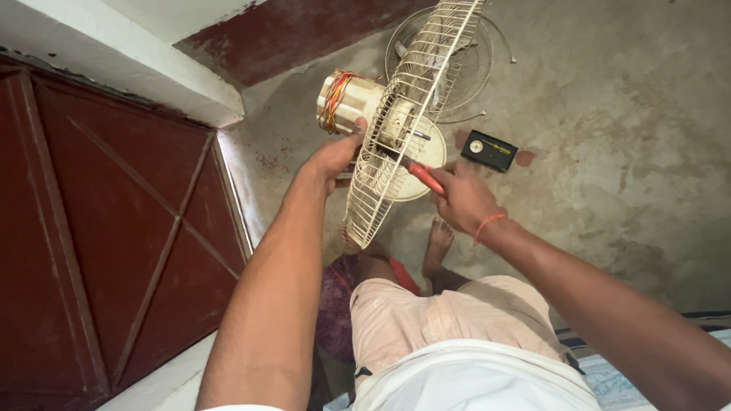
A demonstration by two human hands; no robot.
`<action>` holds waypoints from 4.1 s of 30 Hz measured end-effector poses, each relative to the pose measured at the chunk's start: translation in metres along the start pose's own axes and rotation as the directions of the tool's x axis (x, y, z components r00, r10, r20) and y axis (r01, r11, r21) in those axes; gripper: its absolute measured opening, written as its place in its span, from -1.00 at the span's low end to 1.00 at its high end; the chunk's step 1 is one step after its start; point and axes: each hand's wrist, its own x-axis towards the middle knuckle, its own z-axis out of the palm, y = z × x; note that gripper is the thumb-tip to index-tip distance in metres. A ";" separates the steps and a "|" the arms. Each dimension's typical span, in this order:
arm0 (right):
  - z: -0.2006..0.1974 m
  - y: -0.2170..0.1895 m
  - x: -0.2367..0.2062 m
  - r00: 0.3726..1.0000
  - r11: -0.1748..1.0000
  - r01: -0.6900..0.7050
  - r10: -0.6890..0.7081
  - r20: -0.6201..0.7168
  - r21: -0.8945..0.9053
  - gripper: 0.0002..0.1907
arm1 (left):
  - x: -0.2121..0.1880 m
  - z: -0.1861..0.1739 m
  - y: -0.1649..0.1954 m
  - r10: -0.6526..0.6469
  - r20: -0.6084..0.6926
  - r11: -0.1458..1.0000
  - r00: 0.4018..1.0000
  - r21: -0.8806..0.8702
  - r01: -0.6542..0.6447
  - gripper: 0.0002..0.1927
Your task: The person services a pedestal fan on the floor. They use pliers to loosen the blade nut, remove the front grill guard, detach the fan blades from the motor hub, and handle the hub cap while working on the disassembled fan parts.
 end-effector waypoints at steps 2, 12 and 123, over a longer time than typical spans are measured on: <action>-0.007 0.005 0.008 0.856 0.694 -0.480 0.238 0.459 0.536 -0.34 | 0.000 0.000 0.000 -0.016 0.000 1.000 1.000 0.003 0.016 -0.16; -0.001 0.019 0.001 0.718 0.409 -0.688 0.268 0.642 0.599 -0.35 | 0.003 -0.001 0.000 -0.009 0.049 1.000 0.999 0.003 0.009 -0.15; 0.001 0.017 -0.013 0.993 0.991 0.085 -0.092 -0.067 -0.108 -0.45 | 0.029 -0.010 -0.019 0.026 0.130 0.983 0.991 -0.182 -0.002 -0.08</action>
